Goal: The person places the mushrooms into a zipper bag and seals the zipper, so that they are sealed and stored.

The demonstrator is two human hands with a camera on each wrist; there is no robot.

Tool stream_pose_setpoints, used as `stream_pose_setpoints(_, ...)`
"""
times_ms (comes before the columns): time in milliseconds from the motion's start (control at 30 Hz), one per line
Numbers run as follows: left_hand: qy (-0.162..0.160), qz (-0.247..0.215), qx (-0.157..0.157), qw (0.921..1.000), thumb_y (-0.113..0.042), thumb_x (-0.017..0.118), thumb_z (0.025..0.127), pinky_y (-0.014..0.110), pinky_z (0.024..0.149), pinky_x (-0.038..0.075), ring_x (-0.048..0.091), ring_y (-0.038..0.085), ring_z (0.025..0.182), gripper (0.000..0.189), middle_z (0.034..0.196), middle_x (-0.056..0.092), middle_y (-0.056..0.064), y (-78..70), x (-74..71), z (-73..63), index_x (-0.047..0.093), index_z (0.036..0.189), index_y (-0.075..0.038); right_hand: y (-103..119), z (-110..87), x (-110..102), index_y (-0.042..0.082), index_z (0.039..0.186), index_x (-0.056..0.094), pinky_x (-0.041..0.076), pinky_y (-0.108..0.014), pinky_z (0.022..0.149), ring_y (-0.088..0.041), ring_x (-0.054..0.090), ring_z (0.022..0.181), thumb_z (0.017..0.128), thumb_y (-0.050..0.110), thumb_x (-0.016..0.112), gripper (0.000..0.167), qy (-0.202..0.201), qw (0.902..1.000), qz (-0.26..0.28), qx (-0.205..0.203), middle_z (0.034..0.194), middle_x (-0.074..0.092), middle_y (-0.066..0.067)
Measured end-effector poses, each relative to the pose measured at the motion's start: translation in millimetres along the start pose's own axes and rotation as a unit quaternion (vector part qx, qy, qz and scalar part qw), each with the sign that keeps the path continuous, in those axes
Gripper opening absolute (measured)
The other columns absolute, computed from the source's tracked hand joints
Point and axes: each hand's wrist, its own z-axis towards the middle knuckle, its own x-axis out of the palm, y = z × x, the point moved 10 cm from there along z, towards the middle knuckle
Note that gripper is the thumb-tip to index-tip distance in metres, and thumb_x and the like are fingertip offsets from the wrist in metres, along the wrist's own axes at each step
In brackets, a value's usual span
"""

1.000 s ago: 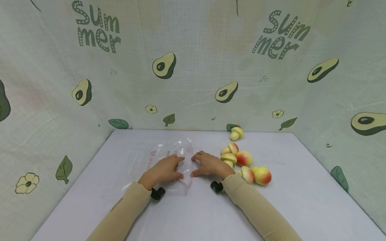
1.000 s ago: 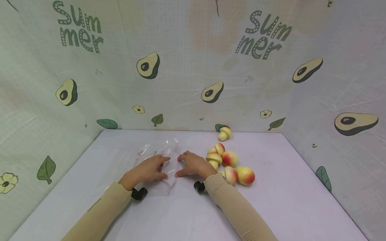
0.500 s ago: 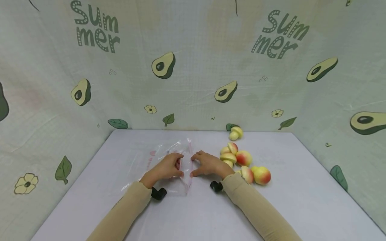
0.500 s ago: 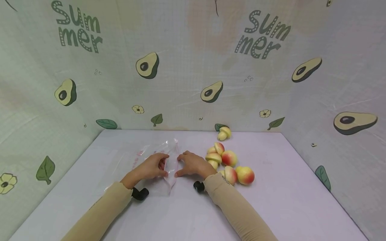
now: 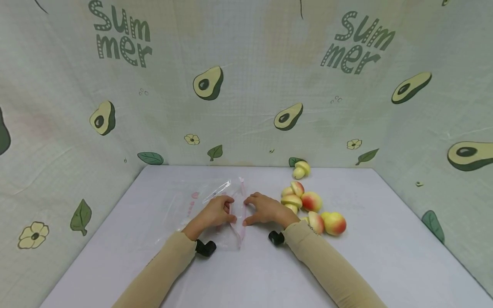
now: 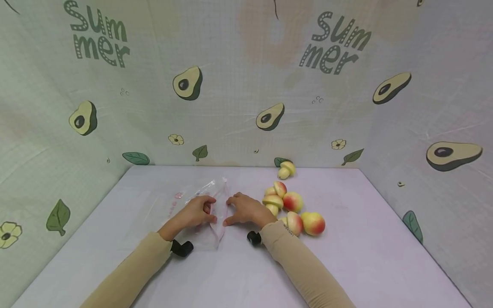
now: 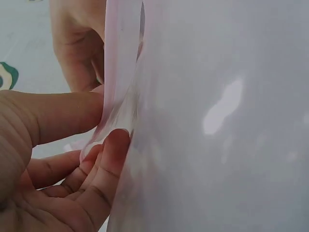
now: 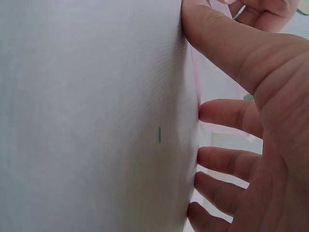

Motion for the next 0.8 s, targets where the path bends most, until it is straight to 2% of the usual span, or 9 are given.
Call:
stream_pose_setpoints(100,0.004,-0.022,-0.016,0.9996,-0.008,0.083,0.07,0.027,0.054,0.045,0.052,0.014,0.063,0.062,0.081,0.054,0.003,3.1,2.0,2.0,0.055,0.124,0.001,0.5,-0.4,0.4,0.019,0.134,0.054,0.037,-0.044,0.103,-0.026,0.043,0.128,0.073,0.056,0.075,0.074,0.001,1.0,0.003,-0.001,0.143,0.042,-0.009)
stream_pose_setpoints(267,0.039,-0.038,0.009,0.9985,-0.001,0.081,0.071,0.026,0.056,0.042,0.05,0.014,0.064,0.066,0.081,0.052,0.005,-3.0,9.5,4.5,0.052,0.13,0.001,0.9,-0.7,2.0,0.018,0.133,0.054,0.037,-0.044,0.103,-0.025,0.042,0.128,0.074,0.056,0.075,0.073,0.002,1.0,0.0,-0.005,0.142,0.043,-0.009)
stream_pose_setpoints(400,0.048,-0.038,0.021,0.9979,0.0,0.08,0.071,0.026,0.056,0.041,0.05,0.013,0.064,0.067,0.079,0.052,0.005,-6.3,11.2,5.7,0.052,0.131,0.003,1.0,-0.5,2.8,0.018,0.134,0.054,0.036,-0.043,0.104,-0.025,0.041,0.129,0.074,0.056,0.074,0.074,0.002,1.0,-0.005,-0.007,0.142,0.042,-0.009)
stream_pose_setpoints(567,0.036,-0.059,0.006,0.9976,-0.001,0.081,0.07,0.025,0.055,0.042,0.051,0.012,0.063,0.067,0.077,0.054,0.004,-2.7,10.0,7.5,0.053,0.13,0.004,1.9,-1.0,1.3,0.018,0.134,0.054,0.036,-0.043,0.104,-0.025,0.041,0.13,0.074,0.055,0.074,0.073,0.001,1.0,-0.004,-0.008,0.142,0.042,-0.009)
stream_pose_setpoints(667,0.024,-0.082,-0.008,0.9963,-0.003,0.082,0.069,0.026,0.053,0.043,0.052,0.012,0.063,0.065,0.08,0.057,0.005,-0.4,7.5,7.2,0.054,0.127,0.004,1.9,-1.3,0.1,0.018,0.134,0.054,0.036,-0.043,0.103,-0.025,0.041,0.129,0.074,0.055,0.075,0.074,0.001,1.0,0.0,-0.005,0.143,0.042,-0.009)
stream_pose_setpoints(800,0.002,-0.092,-0.021,0.9955,-0.005,0.082,0.07,0.026,0.051,0.043,0.052,0.013,0.063,0.059,0.084,0.057,0.006,1.0,3.3,6.4,0.057,0.123,0.004,1.8,-1.2,-0.6,0.019,0.133,0.054,0.037,-0.043,0.103,-0.025,0.042,0.128,0.074,0.056,0.075,0.074,-0.001,1.0,0.002,-0.004,0.142,0.042,-0.009)
